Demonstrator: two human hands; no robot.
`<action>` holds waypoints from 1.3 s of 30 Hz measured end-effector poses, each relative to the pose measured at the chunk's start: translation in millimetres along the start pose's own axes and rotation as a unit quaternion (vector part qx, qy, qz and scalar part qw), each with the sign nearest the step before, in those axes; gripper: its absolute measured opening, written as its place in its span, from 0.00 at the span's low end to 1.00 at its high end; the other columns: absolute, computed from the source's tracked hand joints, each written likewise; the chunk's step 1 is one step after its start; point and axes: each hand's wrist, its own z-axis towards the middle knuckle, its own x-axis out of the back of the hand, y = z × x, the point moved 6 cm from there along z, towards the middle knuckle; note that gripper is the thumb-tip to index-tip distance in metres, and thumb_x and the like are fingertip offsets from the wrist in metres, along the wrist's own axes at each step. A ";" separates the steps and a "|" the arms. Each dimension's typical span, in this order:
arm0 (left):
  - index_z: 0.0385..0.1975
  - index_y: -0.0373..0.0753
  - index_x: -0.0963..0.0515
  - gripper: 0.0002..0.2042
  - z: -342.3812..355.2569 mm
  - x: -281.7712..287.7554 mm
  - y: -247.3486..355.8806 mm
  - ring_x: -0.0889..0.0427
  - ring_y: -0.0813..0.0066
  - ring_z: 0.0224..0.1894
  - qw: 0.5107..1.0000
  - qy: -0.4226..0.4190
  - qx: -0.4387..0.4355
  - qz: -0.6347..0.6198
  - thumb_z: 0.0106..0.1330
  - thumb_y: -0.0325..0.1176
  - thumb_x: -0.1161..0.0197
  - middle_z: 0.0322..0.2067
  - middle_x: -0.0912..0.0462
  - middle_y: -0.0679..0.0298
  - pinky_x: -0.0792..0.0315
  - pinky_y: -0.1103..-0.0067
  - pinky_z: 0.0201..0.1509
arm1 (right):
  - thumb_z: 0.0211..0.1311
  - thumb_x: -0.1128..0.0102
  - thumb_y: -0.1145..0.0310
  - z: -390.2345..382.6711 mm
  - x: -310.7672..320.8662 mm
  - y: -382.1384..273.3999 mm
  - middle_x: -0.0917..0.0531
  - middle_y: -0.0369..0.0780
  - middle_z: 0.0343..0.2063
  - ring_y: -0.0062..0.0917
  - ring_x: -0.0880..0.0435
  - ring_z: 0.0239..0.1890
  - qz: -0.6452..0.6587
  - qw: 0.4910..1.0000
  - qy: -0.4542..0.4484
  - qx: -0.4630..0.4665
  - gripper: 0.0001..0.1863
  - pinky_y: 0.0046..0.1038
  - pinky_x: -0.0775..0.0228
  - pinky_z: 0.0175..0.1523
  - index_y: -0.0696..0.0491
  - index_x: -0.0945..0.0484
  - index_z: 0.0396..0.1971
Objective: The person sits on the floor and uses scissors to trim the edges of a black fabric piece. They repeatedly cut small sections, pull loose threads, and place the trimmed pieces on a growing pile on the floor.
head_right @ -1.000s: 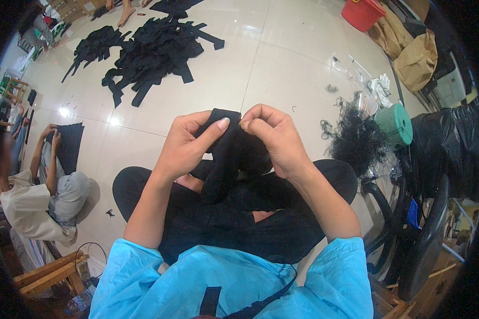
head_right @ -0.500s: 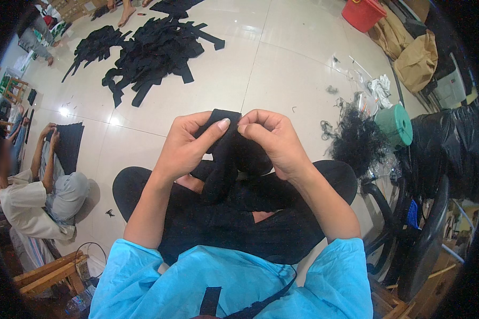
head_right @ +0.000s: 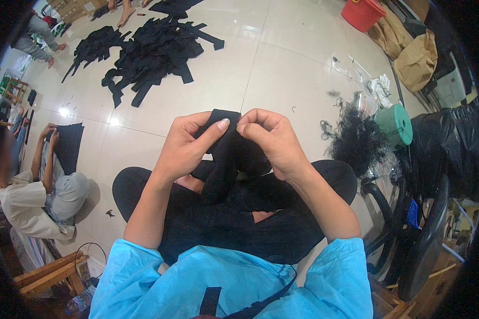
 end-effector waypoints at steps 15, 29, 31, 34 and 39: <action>0.42 0.32 0.13 0.12 0.4 -1.5 0.3 0.19 0.85 0.31 0.998 -0.007 0.042 -0.052 0.76 0.36 0.34 0.29 0.13 0.67 0.25 0.84 0.37 | 0.73 0.42 0.70 3.7 5.7 -6.2 0.18 0.31 0.37 0.12 0.26 0.38 0.041 0.999 0.007 0.026 0.04 0.20 0.35 0.47 0.53 0.20 0.39; 0.45 0.29 0.12 0.14 -0.2 3.2 -14.4 0.15 0.79 0.38 0.993 -0.033 0.086 0.067 0.70 0.36 0.28 0.35 0.10 0.62 0.22 0.78 0.45 | 0.80 0.48 0.68 3.1 20.8 -21.8 0.27 0.31 0.32 0.14 0.34 0.31 0.051 0.998 0.004 0.029 0.04 0.21 0.37 0.39 0.52 0.29 0.44; 0.46 0.29 0.12 0.15 0.1 4.2 -12.2 0.15 0.78 0.38 0.989 -0.053 0.102 0.093 0.69 0.36 0.28 0.36 0.10 0.60 0.22 0.76 0.46 | 0.79 0.47 0.67 2.3 43.6 -36.9 0.28 0.31 0.32 0.14 0.34 0.32 0.015 0.997 0.042 0.059 0.05 0.21 0.37 0.39 0.52 0.30 0.44; 0.47 0.29 0.13 0.17 -2.1 2.3 -9.9 0.15 0.77 0.38 0.987 -0.074 0.110 0.086 0.69 0.38 0.27 0.35 0.10 0.59 0.21 0.75 0.46 | 0.79 0.46 0.67 5.0 61.8 -48.4 0.29 0.30 0.32 0.15 0.34 0.33 0.038 0.995 0.054 0.076 0.05 0.22 0.37 0.41 0.52 0.29 0.44; 0.40 0.28 0.14 0.15 -3.1 -0.4 -13.0 0.20 0.80 0.29 0.987 -0.088 0.082 0.102 0.69 0.38 0.28 0.26 0.13 0.62 0.25 0.76 0.37 | 0.79 0.45 0.68 -0.7 59.7 -56.3 0.29 0.30 0.33 0.15 0.34 0.34 0.050 0.994 0.038 0.085 0.05 0.23 0.37 0.43 0.52 0.28 0.46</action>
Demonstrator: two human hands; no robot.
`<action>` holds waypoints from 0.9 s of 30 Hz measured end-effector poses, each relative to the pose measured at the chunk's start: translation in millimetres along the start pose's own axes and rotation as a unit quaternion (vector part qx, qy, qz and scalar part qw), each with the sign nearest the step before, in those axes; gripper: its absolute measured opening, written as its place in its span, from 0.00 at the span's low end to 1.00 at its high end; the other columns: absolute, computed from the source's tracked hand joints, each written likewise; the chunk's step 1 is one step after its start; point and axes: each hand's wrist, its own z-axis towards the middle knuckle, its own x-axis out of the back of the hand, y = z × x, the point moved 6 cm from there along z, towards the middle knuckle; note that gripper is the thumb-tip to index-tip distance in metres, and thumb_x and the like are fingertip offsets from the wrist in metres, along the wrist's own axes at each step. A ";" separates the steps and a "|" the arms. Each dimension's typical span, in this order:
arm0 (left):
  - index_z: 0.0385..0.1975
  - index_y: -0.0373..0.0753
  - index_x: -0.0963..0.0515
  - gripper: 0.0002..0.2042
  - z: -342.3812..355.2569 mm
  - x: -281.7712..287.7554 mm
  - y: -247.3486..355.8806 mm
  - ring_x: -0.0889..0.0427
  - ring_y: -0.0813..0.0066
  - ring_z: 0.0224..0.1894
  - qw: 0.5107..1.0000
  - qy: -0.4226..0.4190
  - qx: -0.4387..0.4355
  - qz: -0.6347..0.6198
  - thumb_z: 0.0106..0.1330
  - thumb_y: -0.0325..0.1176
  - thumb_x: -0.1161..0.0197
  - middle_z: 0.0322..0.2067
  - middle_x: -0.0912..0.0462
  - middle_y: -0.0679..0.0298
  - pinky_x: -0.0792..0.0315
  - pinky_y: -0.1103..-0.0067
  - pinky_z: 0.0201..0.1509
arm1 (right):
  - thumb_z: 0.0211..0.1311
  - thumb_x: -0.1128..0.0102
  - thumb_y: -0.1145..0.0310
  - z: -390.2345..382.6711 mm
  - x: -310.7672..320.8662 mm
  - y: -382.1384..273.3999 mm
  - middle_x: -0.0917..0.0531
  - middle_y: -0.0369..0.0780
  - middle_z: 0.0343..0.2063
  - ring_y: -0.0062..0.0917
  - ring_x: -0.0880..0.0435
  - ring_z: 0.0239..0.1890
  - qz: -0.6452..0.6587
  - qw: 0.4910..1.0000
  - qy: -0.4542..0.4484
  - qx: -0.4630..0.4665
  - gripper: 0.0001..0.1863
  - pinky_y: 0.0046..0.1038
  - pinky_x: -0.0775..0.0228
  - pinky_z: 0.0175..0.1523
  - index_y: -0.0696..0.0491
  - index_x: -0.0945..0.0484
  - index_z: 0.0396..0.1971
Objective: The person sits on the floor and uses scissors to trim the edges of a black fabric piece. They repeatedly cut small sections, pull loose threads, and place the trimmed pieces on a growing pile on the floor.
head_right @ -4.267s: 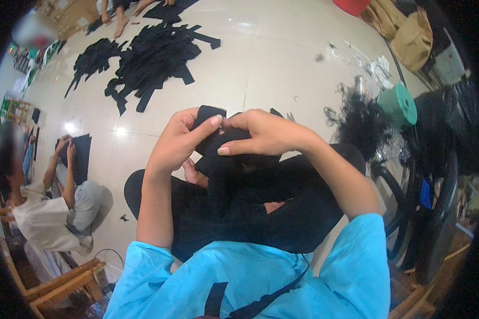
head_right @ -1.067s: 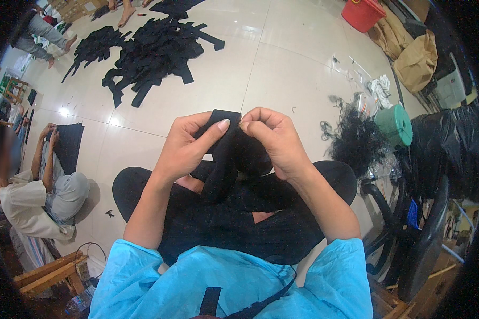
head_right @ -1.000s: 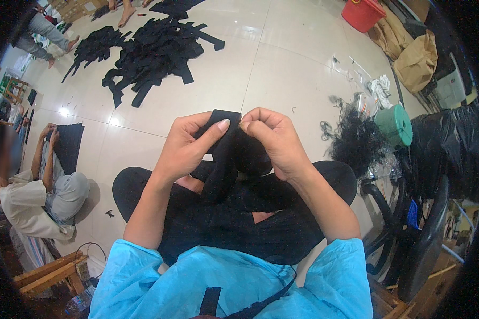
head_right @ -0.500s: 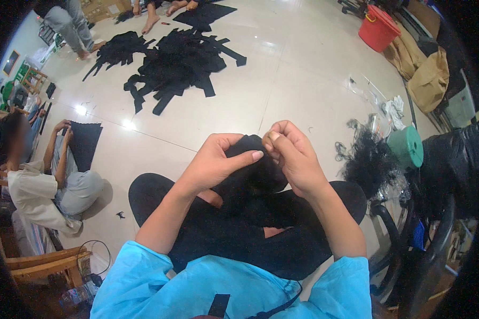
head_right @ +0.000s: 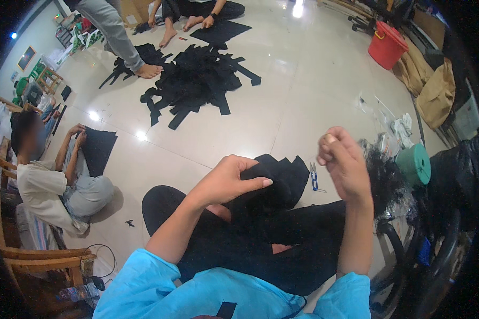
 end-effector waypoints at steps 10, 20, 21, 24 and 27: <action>0.43 0.28 0.12 0.17 1.4 0.7 3.6 0.15 0.77 0.34 0.999 -0.030 0.039 0.022 0.69 0.40 0.27 0.31 0.10 0.60 0.22 0.76 0.43 | 0.80 0.47 0.67 0.5 20.7 -17.0 0.29 0.31 0.33 0.17 0.25 0.40 -0.066 0.995 0.043 0.062 0.06 0.33 0.25 0.58 0.52 0.28 0.47; 0.40 0.29 0.12 0.17 1.7 16.9 3.9 0.15 0.76 0.34 0.999 0.009 0.023 0.027 0.66 0.41 0.26 0.29 0.12 0.62 0.22 0.76 0.41 | 0.78 0.45 0.69 -3.3 4.5 -14.5 0.30 0.29 0.33 0.12 0.33 0.30 0.111 0.991 -0.069 -0.031 0.04 0.18 0.33 0.36 0.51 0.28 0.46; 0.39 0.30 0.12 0.16 0.2 19.3 1.3 0.16 0.77 0.33 0.999 0.007 0.034 0.030 0.66 0.40 0.25 0.29 0.12 0.64 0.23 0.76 0.40 | 0.77 0.44 0.69 -4.8 -2.6 -3.8 0.31 0.28 0.30 0.10 0.37 0.27 0.003 0.998 -0.049 -0.027 0.05 0.15 0.46 0.30 0.52 0.28 0.47; 0.39 0.30 0.12 0.15 -4.8 16.0 14.8 0.18 0.81 0.31 0.998 -0.001 0.063 -0.011 0.66 0.39 0.25 0.28 0.13 0.66 0.24 0.78 0.38 | 0.75 0.37 0.65 -11.6 -31.5 9.9 0.25 0.31 0.25 0.14 0.29 0.27 -0.398 0.903 -0.095 0.132 0.08 0.21 0.37 0.30 0.54 0.22 0.37; 0.39 0.31 0.12 0.14 -6.2 20.3 5.2 0.19 0.84 0.29 0.999 0.005 0.053 -0.004 0.66 0.38 0.25 0.27 0.13 0.67 0.25 0.80 0.34 | 0.72 0.32 0.62 -17.3 -52.6 34.5 0.24 0.31 0.21 0.16 0.27 0.25 -0.454 0.865 -0.213 0.014 0.14 0.24 0.35 0.30 0.55 0.21 0.28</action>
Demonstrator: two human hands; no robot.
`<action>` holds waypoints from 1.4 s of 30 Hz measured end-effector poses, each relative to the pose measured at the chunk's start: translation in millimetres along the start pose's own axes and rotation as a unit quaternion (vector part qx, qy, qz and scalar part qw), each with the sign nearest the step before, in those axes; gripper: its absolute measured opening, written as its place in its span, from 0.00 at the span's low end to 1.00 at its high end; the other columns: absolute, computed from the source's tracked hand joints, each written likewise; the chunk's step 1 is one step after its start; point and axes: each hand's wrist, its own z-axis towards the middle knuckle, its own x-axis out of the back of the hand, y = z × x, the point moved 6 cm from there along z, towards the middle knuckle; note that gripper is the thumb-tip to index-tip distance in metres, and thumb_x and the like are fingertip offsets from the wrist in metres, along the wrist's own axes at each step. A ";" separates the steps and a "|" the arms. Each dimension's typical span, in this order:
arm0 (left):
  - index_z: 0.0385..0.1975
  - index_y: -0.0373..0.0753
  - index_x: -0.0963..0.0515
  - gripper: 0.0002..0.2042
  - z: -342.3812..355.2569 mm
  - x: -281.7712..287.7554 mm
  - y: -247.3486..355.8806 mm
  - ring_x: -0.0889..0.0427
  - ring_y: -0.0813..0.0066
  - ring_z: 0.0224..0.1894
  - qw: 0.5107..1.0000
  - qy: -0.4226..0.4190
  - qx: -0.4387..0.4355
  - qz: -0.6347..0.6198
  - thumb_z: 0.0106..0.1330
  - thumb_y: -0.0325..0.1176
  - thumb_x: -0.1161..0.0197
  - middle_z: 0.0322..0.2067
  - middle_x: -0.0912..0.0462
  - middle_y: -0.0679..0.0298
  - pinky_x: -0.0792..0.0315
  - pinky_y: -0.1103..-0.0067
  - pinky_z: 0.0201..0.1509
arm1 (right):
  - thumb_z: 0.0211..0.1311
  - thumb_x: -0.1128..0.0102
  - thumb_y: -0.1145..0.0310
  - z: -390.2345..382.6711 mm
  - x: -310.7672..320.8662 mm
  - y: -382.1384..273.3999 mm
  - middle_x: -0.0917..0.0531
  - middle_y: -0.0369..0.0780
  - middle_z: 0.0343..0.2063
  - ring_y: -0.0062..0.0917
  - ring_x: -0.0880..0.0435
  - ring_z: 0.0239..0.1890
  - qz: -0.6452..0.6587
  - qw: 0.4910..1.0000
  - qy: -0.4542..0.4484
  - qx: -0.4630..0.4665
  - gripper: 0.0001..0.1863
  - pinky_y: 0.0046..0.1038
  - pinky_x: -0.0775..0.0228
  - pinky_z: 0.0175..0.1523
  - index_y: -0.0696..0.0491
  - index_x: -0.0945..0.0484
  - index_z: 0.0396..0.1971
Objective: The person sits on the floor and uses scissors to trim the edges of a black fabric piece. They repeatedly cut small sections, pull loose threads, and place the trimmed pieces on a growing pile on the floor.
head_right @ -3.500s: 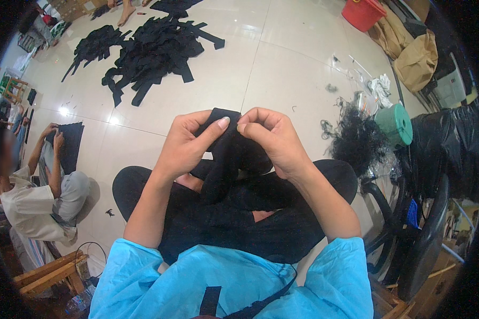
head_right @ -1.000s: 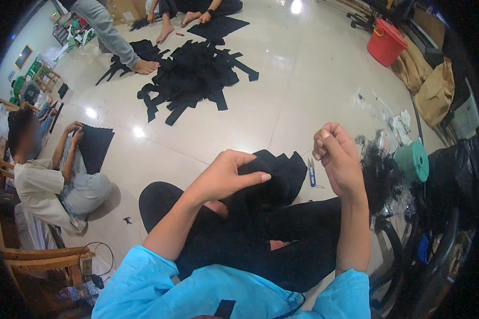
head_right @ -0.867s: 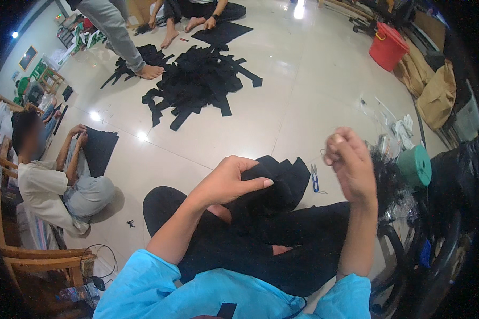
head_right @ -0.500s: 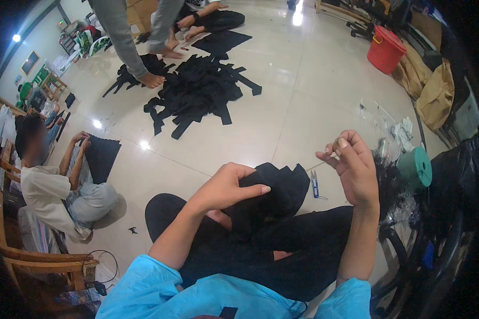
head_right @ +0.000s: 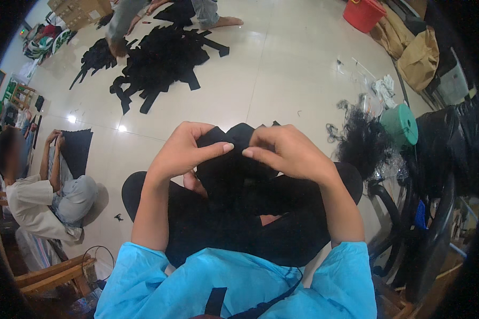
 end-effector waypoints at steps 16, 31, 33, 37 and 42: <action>0.40 0.31 0.11 0.15 9.0 -17.1 -8.9 0.20 0.83 0.28 0.999 -0.035 -0.027 0.006 0.66 0.40 0.24 0.27 0.14 0.68 0.27 0.83 0.34 | 0.84 0.52 0.55 4.9 35.4 23.2 0.15 0.39 0.35 0.32 0.10 0.41 0.600 0.783 0.166 0.007 0.17 0.34 0.17 0.51 0.49 0.26 0.35; 0.36 0.32 0.11 0.14 6.9 -13.4 -8.4 0.21 0.81 0.25 0.997 -0.043 -0.044 -0.035 0.62 0.38 0.21 0.25 0.13 0.66 0.28 0.80 0.32 | 0.70 0.32 0.60 0.5 3.9 -17.8 0.20 0.43 0.22 0.34 0.23 0.25 -0.164 0.982 0.051 0.082 0.20 0.34 0.33 0.34 0.59 0.24 0.23; 0.34 0.33 0.11 0.14 6.4 -14.0 -10.3 0.19 0.80 0.26 0.996 -0.074 -0.052 0.002 0.61 0.39 0.20 0.24 0.13 0.65 0.27 0.80 0.33 | 0.69 0.30 0.61 0.8 6.5 -14.4 0.25 0.37 0.17 0.25 0.27 0.22 -0.076 0.996 0.042 0.035 0.22 0.28 0.38 0.30 0.56 0.27 0.19; 0.29 0.35 0.12 0.15 5.6 -13.4 -8.9 0.18 0.78 0.24 0.993 -0.104 -0.049 0.028 0.59 0.42 0.19 0.21 0.14 0.65 0.26 0.80 0.32 | 0.68 0.30 0.69 -2.3 13.2 8.9 0.36 0.22 0.16 0.06 0.41 0.22 0.178 0.980 0.080 -0.037 0.22 0.19 0.53 0.26 0.49 0.32 0.16; 0.32 0.30 0.13 0.17 0.9 -3.0 -0.7 0.17 0.76 0.26 0.992 -0.115 0.014 0.057 0.61 0.41 0.20 0.23 0.13 0.62 0.23 0.77 0.35 | 0.65 0.30 0.72 -1.3 23.2 24.8 0.39 0.23 0.19 0.09 0.45 0.23 0.320 0.935 0.144 -0.056 0.24 0.19 0.55 0.28 0.44 0.38 0.18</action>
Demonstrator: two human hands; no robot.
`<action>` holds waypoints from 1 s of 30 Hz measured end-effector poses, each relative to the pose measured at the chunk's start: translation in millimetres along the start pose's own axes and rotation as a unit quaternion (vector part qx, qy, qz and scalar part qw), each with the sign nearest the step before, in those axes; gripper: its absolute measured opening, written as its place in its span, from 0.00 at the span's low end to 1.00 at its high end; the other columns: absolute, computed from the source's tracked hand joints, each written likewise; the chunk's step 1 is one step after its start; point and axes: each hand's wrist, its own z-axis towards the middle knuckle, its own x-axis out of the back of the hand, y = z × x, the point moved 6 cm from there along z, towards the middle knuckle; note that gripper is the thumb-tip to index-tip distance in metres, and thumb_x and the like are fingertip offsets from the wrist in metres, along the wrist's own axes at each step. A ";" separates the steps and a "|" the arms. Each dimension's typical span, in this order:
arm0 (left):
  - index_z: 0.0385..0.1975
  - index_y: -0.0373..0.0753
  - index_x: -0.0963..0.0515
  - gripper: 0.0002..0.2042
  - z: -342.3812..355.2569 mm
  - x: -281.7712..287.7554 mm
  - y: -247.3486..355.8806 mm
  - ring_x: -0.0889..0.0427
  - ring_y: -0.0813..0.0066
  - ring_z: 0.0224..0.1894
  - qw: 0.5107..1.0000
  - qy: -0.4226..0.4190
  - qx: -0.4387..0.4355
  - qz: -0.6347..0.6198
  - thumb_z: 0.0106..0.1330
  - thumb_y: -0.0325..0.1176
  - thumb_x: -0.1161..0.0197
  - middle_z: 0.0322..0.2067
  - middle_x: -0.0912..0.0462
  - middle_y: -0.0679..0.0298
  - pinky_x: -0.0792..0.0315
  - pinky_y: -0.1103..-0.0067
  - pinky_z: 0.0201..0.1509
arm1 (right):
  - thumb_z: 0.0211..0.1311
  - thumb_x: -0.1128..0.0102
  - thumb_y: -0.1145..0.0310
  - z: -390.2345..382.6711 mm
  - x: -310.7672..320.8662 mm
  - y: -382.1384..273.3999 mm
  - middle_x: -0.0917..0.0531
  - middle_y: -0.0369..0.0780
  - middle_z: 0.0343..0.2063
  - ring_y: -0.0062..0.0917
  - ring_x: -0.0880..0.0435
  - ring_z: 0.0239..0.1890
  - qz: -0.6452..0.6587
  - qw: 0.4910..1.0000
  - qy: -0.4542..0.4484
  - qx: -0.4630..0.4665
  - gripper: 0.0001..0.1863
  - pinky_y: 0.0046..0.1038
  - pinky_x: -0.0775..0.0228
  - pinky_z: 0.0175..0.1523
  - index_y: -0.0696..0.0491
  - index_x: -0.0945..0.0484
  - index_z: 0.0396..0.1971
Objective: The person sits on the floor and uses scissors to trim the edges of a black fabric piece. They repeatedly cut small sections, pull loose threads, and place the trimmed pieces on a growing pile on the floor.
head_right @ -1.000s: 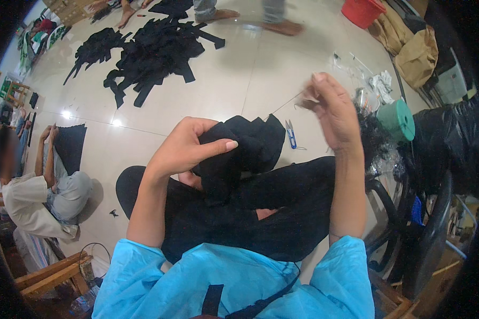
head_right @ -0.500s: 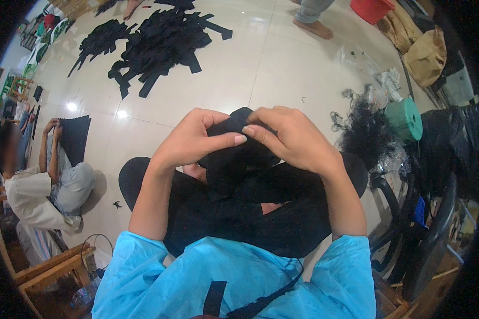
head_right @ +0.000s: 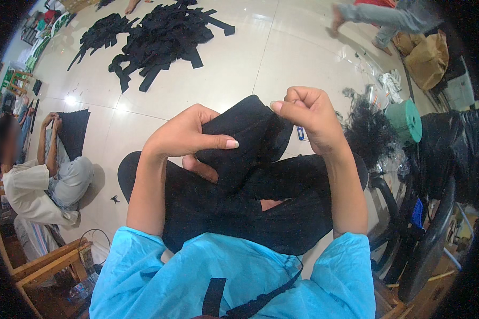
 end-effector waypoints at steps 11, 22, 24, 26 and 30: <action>0.30 0.30 0.14 0.19 3.9 -3.8 -2.5 0.19 0.78 0.25 1.000 0.004 0.016 -0.005 0.60 0.44 0.20 0.22 0.15 0.64 0.26 0.79 0.33 | 0.77 0.37 0.61 9.4 121.3 -16.8 0.17 0.41 0.45 0.17 0.24 0.37 0.174 0.961 0.182 0.118 0.08 0.24 0.24 0.48 0.49 0.21 0.39; 0.33 0.28 0.14 0.21 -1.8 13.2 -13.8 0.21 0.80 0.18 0.998 0.031 0.022 -0.054 0.60 0.45 0.22 0.20 0.17 0.64 0.28 0.83 0.16 | 0.77 0.37 0.62 8.0 48.9 -16.3 0.14 0.40 0.39 0.13 0.25 0.28 0.049 0.991 0.043 0.113 0.12 0.20 0.31 0.29 0.55 0.21 0.40; 0.33 0.28 0.14 0.21 -5.9 16.7 -13.4 0.22 0.81 0.14 0.997 0.032 0.011 -0.076 0.60 0.45 0.22 0.19 0.17 0.64 0.29 0.84 0.12 | 0.69 0.29 0.63 0.5 20.7 -25.0 0.15 0.34 0.28 0.16 0.22 0.29 -0.335 0.925 0.087 0.157 0.12 0.24 0.31 0.34 0.55 0.20 0.35; 0.32 0.31 0.14 0.17 -7.3 19.2 -13.7 0.19 0.79 0.16 0.997 0.026 -0.020 -0.066 0.60 0.42 0.22 0.19 0.16 0.64 0.27 0.84 0.17 | 0.65 0.26 0.60 -6.3 -15.2 -27.2 0.18 0.35 0.24 0.18 0.22 0.28 -0.427 0.884 -0.012 0.192 0.13 0.26 0.33 0.34 0.54 0.17 0.32; 0.33 0.29 0.15 0.21 -12.6 22.8 -25.4 0.20 0.79 0.15 0.999 -0.021 -0.029 -0.033 0.59 0.46 0.21 0.17 0.19 0.63 0.29 0.85 0.14 | 0.66 0.27 0.57 -2.8 -23.2 -8.9 0.21 0.34 0.21 0.16 0.25 0.27 -0.506 0.847 -0.118 0.111 0.16 0.25 0.35 0.33 0.54 0.15 0.26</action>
